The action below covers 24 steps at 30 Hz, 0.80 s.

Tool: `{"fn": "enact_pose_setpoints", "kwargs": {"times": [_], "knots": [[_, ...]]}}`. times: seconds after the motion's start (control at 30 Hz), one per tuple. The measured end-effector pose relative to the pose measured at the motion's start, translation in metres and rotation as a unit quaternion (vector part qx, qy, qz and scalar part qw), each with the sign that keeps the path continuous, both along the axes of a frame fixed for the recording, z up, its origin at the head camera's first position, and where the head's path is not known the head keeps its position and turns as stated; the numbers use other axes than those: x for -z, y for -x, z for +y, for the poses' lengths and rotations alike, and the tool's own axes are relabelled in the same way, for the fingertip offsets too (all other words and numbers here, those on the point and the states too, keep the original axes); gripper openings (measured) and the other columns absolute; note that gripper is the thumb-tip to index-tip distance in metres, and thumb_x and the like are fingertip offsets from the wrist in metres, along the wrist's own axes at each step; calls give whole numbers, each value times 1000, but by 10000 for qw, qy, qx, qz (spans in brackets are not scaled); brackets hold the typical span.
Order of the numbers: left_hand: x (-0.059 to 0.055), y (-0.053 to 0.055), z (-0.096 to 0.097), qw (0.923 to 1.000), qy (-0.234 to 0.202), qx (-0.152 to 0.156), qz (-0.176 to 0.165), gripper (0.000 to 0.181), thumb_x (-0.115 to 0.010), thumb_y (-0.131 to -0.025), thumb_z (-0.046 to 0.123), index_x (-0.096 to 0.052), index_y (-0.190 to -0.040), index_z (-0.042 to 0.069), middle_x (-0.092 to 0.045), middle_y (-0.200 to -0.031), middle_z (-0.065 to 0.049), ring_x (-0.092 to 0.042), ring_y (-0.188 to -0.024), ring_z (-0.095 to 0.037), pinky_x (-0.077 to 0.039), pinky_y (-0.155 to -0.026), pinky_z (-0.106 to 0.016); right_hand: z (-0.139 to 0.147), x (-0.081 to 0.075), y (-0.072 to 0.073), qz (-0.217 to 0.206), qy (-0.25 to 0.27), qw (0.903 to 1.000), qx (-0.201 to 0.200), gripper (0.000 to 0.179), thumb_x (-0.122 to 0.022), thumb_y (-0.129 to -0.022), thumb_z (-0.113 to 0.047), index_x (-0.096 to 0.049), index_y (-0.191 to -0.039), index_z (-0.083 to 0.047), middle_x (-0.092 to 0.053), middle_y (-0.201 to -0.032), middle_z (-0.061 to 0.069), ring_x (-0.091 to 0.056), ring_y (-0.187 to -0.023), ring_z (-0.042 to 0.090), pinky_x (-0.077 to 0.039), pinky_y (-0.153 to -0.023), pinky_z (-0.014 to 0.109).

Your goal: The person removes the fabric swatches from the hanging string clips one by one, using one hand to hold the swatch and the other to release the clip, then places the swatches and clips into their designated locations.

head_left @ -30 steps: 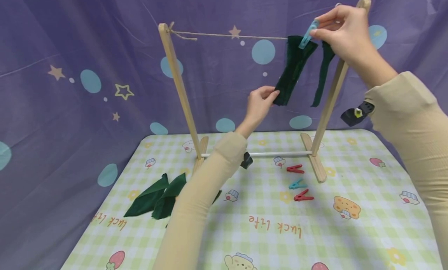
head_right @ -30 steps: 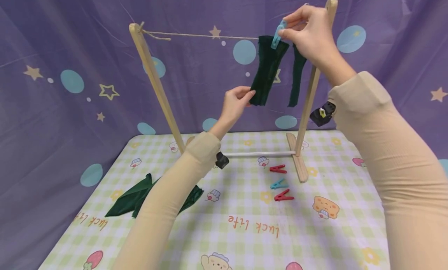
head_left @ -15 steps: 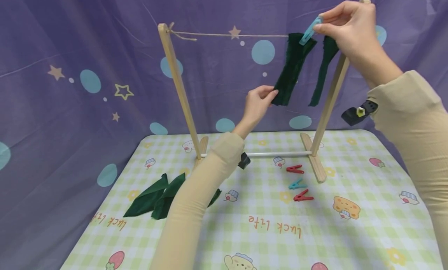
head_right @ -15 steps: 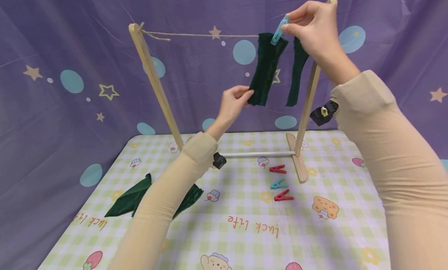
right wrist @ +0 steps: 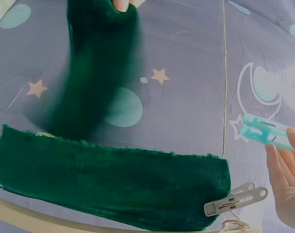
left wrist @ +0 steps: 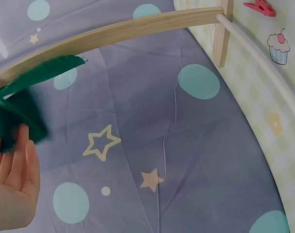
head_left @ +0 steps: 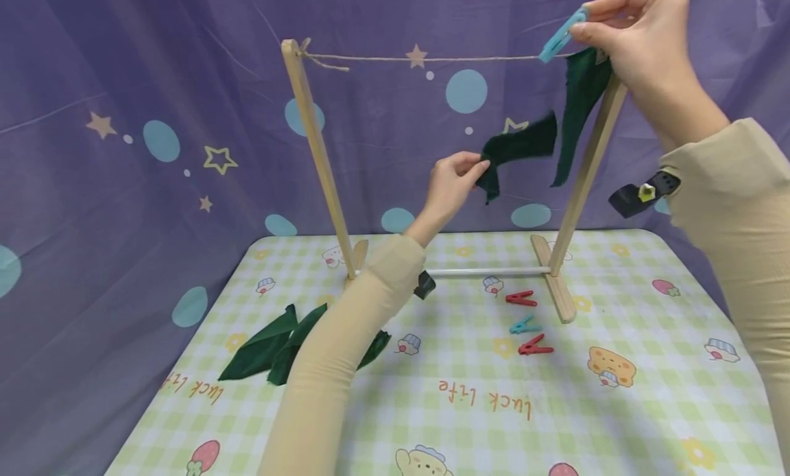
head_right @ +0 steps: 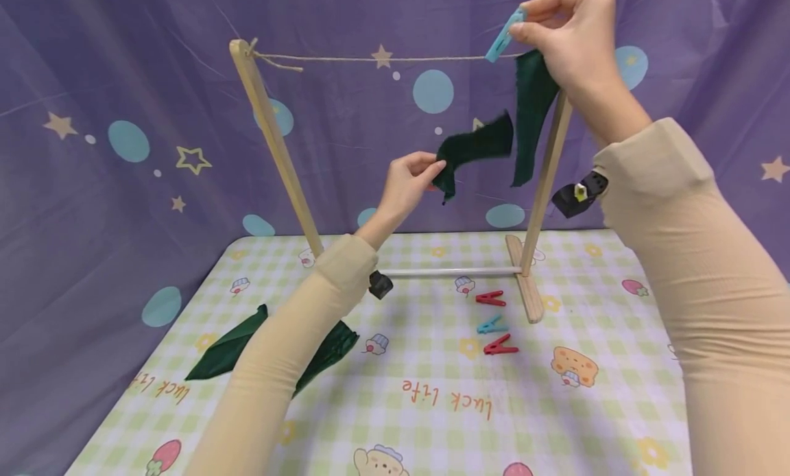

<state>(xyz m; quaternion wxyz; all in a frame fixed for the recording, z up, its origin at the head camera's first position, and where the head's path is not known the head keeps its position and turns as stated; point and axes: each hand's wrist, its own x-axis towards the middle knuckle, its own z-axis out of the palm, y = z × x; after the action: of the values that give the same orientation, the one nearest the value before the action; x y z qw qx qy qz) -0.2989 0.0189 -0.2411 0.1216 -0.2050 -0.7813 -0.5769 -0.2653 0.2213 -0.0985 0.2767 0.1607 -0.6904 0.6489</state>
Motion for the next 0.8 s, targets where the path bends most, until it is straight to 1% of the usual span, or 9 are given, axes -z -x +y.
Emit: {"fn": "enact_pose_setpoints", "kwargs": {"times": [0.13, 0.27, 0.4, 0.47, 0.53, 0.6, 0.7, 0.8], "knots": [[2, -5, -8, 9995, 280, 104, -122, 24, -60, -85, 18, -64, -103, 3, -65, -99, -9, -62, -80, -14, -51, -63, -23, 1, 1, -1, 9, 32, 9999, -128, 20, -74, -67, -7, -68, -86, -2, -63, -85, 1, -61, -74, 10, -46, -72, 14], [5, -12, -20, 9973, 685, 193, -185, 26, -59, -86, 20, -63, -105, 4, -64, -102, -9, -61, -82, -14, -50, -62, -21, 3, 6, -5, -102, -254, 9996, -75, 19, -74, -69, -8, -68, -86, -5, -61, -90, -1, -61, -77, 9, -44, -73, 12], [7, -18, -31, 9936, 1088, 139, -253, 25, -59, -86, 21, -63, -105, 5, -65, -100, -7, -61, -75, -15, -49, -61, -20, 7, 14, -9, -206, -561, 9982, -38, 17, -72, -71, -6, -67, -88, -5, -60, -92, -4, -60, -79, 6, -43, -71, 10], [9, -20, -36, 9921, 1211, 122, -290, 25, -59, -86, 21, -63, -105, 6, -65, -99, -7, -61, -72, -14, -49, -60, -20, 9, 19, -10, -210, -703, 9973, -54, 19, -71, -72, -6, -67, -90, -5, -62, -89, -4, -60, -78, 5, -43, -71, 10], [11, -21, -41, 9918, 1235, 125, -309, 24, -59, -86, 20, -64, -104, 5, -66, -97, -8, -61, -69, -15, -49, -59, -20, 11, 24, -12, -219, -888, 9958, -40, 20, -71, -73, -7, -66, -93, -6, -62, -88, -6, -60, -78, 4, -43, -71, 9], [13, -23, -45, 9920, 1204, 168, -328, 23, -60, -85, 19, -64, -103, 4, -66, -96, -9, -61, -71, -16, -49, -58, -21, 13, 28, -13, -265, -990, 9947, -74, 21, -70, -74, -7, -65, -95, -6, -62, -86, -6, -60, -77, 4, -42, -71, 8], [16, -26, -51, 9923, 1182, 194, -316, 23, -61, -85, 17, -65, -101, 3, -66, -95, -10, -62, -75, -16, -50, -60, -22, 14, 33, -14, -361, -1092, 9932, -192, 23, -70, -75, -7, -64, -97, -7, -63, -85, -7, -60, -78, 3, -42, -71, 8], [18, -30, -57, 9919, 1208, 225, -327, 22, -60, -85, 17, -65, -101, 3, -66, -94, -10, -62, -75, -16, -51, -62, -25, 15, 39, -16, -448, -1242, 9909, -256, 24, -69, -75, -8, -64, -99, -8, -62, -85, -8, -60, -79, 1, -42, -70, 7]]}}
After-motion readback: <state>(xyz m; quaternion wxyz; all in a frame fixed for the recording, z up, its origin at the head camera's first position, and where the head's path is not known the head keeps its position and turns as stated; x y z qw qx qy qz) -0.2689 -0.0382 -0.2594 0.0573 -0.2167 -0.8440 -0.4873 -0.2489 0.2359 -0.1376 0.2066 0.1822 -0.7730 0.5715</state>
